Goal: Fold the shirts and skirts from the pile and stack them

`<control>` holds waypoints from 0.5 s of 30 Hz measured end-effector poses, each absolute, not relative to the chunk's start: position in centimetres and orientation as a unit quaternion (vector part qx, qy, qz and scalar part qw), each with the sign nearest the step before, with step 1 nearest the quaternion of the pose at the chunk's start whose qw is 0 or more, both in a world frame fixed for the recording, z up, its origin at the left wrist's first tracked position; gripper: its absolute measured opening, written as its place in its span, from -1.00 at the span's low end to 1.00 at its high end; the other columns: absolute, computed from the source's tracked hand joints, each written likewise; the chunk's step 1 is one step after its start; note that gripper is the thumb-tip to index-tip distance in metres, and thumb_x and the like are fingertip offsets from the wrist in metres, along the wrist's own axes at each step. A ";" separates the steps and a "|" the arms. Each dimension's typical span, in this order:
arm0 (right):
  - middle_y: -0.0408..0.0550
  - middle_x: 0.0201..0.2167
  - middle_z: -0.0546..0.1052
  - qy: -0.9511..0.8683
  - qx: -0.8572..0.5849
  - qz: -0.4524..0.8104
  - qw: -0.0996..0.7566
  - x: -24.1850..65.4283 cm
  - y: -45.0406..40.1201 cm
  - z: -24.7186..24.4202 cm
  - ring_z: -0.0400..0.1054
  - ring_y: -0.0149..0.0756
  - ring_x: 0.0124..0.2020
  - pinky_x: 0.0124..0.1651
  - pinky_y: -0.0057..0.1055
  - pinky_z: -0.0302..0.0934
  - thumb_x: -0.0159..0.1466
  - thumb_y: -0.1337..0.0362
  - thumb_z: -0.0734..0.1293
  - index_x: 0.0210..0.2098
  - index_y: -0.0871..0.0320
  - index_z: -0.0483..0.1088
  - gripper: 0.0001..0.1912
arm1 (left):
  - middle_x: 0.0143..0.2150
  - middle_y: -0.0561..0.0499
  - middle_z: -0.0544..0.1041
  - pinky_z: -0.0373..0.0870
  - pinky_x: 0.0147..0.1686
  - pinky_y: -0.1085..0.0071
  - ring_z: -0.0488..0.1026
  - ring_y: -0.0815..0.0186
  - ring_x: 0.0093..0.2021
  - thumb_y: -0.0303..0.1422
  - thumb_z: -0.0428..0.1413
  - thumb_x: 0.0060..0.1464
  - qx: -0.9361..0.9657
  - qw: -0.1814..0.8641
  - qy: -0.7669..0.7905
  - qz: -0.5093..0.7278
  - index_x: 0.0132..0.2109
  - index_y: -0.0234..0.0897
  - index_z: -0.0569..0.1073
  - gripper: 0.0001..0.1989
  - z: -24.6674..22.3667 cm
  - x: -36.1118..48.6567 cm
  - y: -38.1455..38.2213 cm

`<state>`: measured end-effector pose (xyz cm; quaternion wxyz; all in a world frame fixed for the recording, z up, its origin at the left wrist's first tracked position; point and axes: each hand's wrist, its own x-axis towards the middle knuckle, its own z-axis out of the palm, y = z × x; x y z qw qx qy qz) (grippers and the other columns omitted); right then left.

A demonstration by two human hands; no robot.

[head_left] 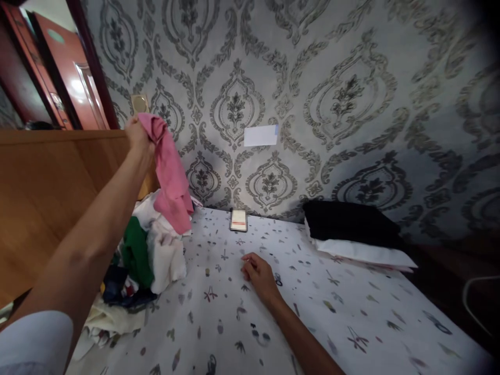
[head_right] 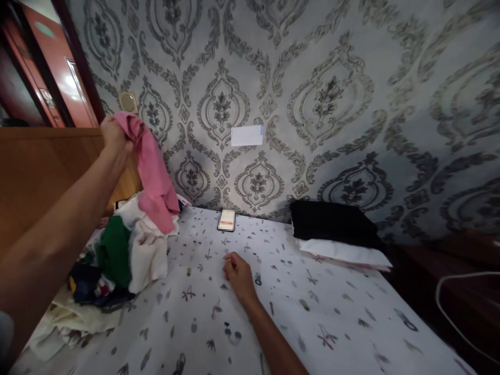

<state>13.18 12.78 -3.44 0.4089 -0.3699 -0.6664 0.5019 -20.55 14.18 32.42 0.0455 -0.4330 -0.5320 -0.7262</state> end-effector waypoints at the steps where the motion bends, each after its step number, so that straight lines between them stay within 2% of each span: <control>1: -0.20 -0.57 0.41 -0.672 -0.369 0.495 0.409 13.1 12.7 -3.4 0.27 -0.35 -0.59 -0.46 -0.39 0.17 0.16 0.06 0.24 -0.28 0.13 0.37 -0.72 | -0.26 0.15 0.47 0.27 -0.33 0.59 0.22 0.61 -0.43 -0.59 -0.24 0.24 -0.416 0.022 -0.515 -0.750 -0.05 -0.41 0.30 -0.74 32.9 -18.6 13.6; 4: -0.17 -0.49 0.44 -0.688 -0.374 0.466 0.411 12.5 11.6 -3.0 0.32 -0.32 -0.52 -0.40 -0.34 0.24 0.18 0.02 0.28 -0.08 0.15 0.38 -0.58 | -0.23 0.15 0.49 0.27 -0.38 0.61 0.27 0.61 -0.43 -0.64 -0.18 0.19 -0.447 -0.025 -0.483 -0.752 -0.11 -0.36 0.30 -0.76 33.1 -12.1 11.9; 6: -0.06 -0.28 0.51 -0.692 -0.367 0.464 0.413 11.6 10.3 -2.3 0.40 -0.27 -0.39 -0.32 -0.30 0.31 0.14 0.02 0.35 0.14 0.13 0.29 -0.38 | -0.32 0.19 0.44 0.26 -0.42 0.63 0.29 0.60 -0.44 -0.65 -0.14 0.19 -0.474 -0.046 -0.471 -0.743 -0.18 -0.31 0.28 -0.80 32.6 -7.7 10.7; 8: 0.06 -0.04 0.50 -0.689 -0.344 0.474 0.428 10.5 9.0 -1.5 0.44 -0.18 -0.19 -0.21 -0.24 0.36 0.06 0.05 0.44 0.27 0.09 0.19 -0.18 | -0.41 0.23 0.35 0.26 -0.42 0.66 0.30 0.61 -0.46 -0.63 -0.11 0.24 -0.503 -0.087 -0.435 -0.742 -0.24 -0.26 0.23 -0.82 32.1 -3.7 9.4; 9: 0.09 0.02 0.48 -0.683 -0.334 0.479 0.440 10.0 8.4 -1.0 0.44 -0.13 -0.10 -0.15 -0.21 0.37 0.03 0.05 0.47 0.27 0.09 0.20 -0.15 | -0.42 0.24 0.32 0.25 -0.42 0.67 0.31 0.62 -0.46 -0.61 -0.09 0.26 -0.519 -0.114 -0.412 -0.740 -0.25 -0.25 0.21 -0.82 32.0 -2.0 8.6; 11: 0.10 -0.03 0.52 -0.650 -0.343 0.486 0.473 9.5 7.8 0.2 0.42 -0.05 -0.04 -0.09 -0.16 0.38 0.02 0.01 0.48 0.15 0.14 0.33 -0.25 | -0.38 0.24 0.36 0.27 -0.38 0.68 0.39 0.63 -0.42 -0.58 -0.10 0.31 -0.555 -0.176 -0.363 -0.727 -0.23 -0.24 0.20 -0.84 32.0 1.0 6.9; 13: 0.09 -0.14 0.57 -0.588 -0.374 0.488 0.526 10.1 7.8 1.5 0.44 -0.02 -0.09 -0.13 -0.15 0.40 0.04 -0.05 0.46 0.01 0.17 0.43 -0.37 | -0.25 0.21 0.46 0.33 -0.29 0.64 0.50 0.61 -0.28 -0.53 -0.15 0.37 -0.583 -0.226 -0.331 -0.707 -0.16 -0.25 0.24 -0.86 32.2 3.1 5.1; 15: 0.07 -0.13 0.58 -0.510 -0.383 0.475 0.605 12.1 8.2 2.8 0.44 -0.03 -0.10 -0.16 -0.18 0.41 0.05 -0.08 0.44 0.01 0.15 0.43 -0.37 | -0.07 0.17 0.51 0.39 -0.17 0.59 0.54 0.54 -0.09 -0.47 -0.22 0.42 -0.588 -0.260 -0.303 -0.703 -0.09 -0.29 0.29 -0.80 32.6 4.3 3.3</control>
